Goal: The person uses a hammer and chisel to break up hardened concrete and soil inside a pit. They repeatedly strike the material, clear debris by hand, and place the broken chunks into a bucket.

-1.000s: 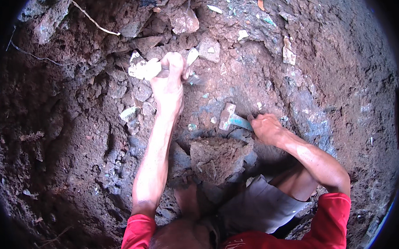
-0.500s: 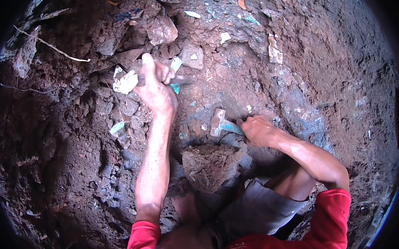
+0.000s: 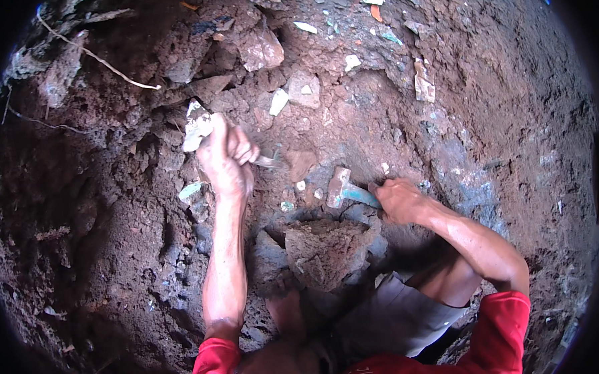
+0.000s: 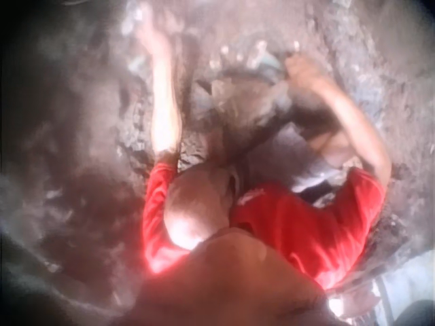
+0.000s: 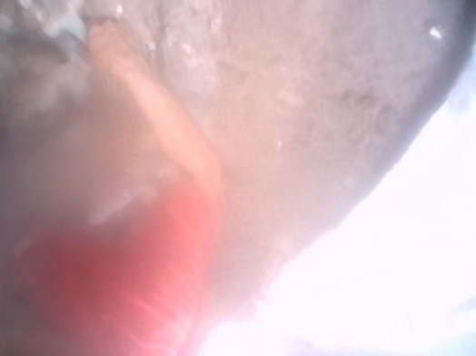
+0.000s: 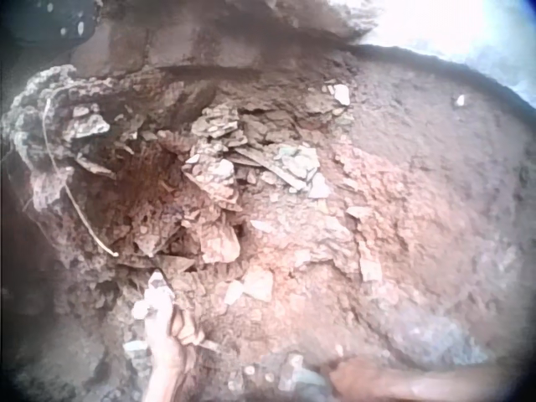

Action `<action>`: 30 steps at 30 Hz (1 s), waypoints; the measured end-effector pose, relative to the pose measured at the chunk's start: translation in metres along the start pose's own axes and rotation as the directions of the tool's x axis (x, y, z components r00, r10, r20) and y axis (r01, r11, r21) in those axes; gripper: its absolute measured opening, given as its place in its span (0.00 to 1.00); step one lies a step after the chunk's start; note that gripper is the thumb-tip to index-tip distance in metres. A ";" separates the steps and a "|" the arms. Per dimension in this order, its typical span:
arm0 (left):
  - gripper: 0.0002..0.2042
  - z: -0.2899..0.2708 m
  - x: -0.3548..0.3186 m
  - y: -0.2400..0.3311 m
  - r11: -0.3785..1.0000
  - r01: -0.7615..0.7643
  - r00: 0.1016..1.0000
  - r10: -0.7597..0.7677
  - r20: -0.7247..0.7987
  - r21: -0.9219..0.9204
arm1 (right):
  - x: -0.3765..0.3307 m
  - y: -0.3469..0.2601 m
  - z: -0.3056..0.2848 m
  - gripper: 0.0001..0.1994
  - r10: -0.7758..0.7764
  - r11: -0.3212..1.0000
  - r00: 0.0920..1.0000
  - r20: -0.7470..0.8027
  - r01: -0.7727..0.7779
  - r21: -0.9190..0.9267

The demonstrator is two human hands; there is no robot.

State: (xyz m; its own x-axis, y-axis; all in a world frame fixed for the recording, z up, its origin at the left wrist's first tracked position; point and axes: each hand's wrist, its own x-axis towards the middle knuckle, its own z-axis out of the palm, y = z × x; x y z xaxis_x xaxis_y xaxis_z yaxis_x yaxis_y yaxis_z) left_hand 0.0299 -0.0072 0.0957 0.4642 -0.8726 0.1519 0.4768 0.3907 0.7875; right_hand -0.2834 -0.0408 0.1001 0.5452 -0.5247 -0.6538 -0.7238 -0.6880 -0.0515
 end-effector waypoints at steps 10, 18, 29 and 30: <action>0.20 0.016 -0.009 -0.055 0.952 0.010 1.000 -0.016 0.020 0.306 | 0.004 0.001 0.003 0.19 -0.046 0.999 0.999 -0.026 0.045 -0.023; 0.21 0.008 -0.044 0.005 0.870 0.232 0.973 -0.213 -0.094 0.434 | -0.004 0.002 0.005 0.19 -0.028 1.000 0.999 -0.045 0.028 0.012; 0.11 0.031 -0.045 -0.067 0.782 -0.055 0.998 0.066 0.006 0.621 | 0.004 0.002 0.007 0.19 -0.069 0.997 0.995 -0.070 0.066 -0.051; 0.11 0.030 -0.050 -0.070 0.803 -0.172 0.984 0.110 0.141 0.571 | 0.002 0.001 0.004 0.18 -0.044 0.998 0.998 -0.053 0.042 -0.044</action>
State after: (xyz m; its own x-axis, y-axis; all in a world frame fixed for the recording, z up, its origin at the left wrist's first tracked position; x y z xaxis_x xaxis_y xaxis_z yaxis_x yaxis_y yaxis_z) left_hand -0.0492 0.0007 0.0506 0.4035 -0.8571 0.3203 -0.1233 0.2959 0.9472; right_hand -0.2849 -0.0410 0.0955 0.5983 -0.5198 -0.6098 -0.6813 -0.7305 -0.0459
